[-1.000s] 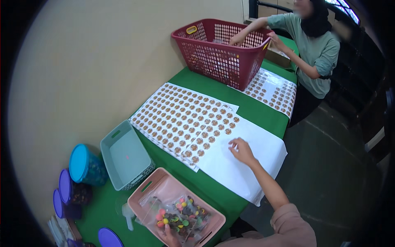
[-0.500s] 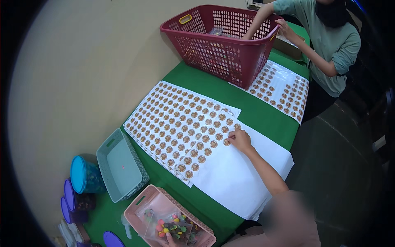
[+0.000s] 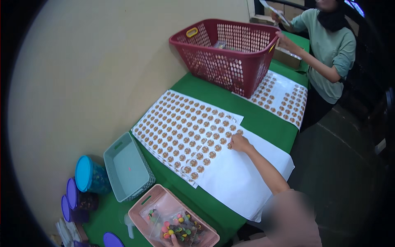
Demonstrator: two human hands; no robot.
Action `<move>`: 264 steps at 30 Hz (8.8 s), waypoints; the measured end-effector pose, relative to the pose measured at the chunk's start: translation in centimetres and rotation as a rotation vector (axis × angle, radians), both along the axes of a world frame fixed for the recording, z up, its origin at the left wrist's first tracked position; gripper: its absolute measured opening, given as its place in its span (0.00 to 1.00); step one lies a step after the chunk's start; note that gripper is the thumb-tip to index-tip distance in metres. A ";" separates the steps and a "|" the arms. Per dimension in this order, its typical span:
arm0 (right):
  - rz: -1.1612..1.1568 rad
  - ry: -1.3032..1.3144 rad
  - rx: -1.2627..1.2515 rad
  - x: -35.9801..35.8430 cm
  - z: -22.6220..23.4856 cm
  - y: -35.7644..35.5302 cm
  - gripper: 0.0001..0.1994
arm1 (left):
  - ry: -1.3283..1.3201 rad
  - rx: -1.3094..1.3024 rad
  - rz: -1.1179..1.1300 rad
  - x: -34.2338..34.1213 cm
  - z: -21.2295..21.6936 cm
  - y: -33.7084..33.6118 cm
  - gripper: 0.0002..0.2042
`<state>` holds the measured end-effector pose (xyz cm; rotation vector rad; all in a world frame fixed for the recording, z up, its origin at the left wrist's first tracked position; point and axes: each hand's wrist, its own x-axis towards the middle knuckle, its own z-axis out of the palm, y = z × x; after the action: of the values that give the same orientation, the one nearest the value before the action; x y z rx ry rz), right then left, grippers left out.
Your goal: The person packs small, colorful candies into clear plastic bags. They pick candies from a pink tray, place them into a bag, and then seal the bag. The person also places a round sticker on the sealed bag and puts the finished package into a red basket.
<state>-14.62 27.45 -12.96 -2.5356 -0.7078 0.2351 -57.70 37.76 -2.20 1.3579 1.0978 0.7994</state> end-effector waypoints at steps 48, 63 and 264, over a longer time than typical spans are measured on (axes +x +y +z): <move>-0.428 -0.136 1.135 -46.4 17.2 -32.3 0.05 | -0.209 -0.260 -1.750 2.0 4.7 -24.7 0.15; -0.079 -0.357 0.669 -25.1 17.6 -36.6 0.05 | -0.284 -0.272 -1.603 17.5 3.0 -29.2 0.13; 0.766 0.774 1.039 25.3 15.2 -13.3 0.04 | -0.590 0.273 -0.021 56.3 3.4 -18.8 0.07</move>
<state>10.69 14.19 2.28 -0.9915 -1.0478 0.7920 -1.44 19.00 1.18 1.2306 0.5227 1.2675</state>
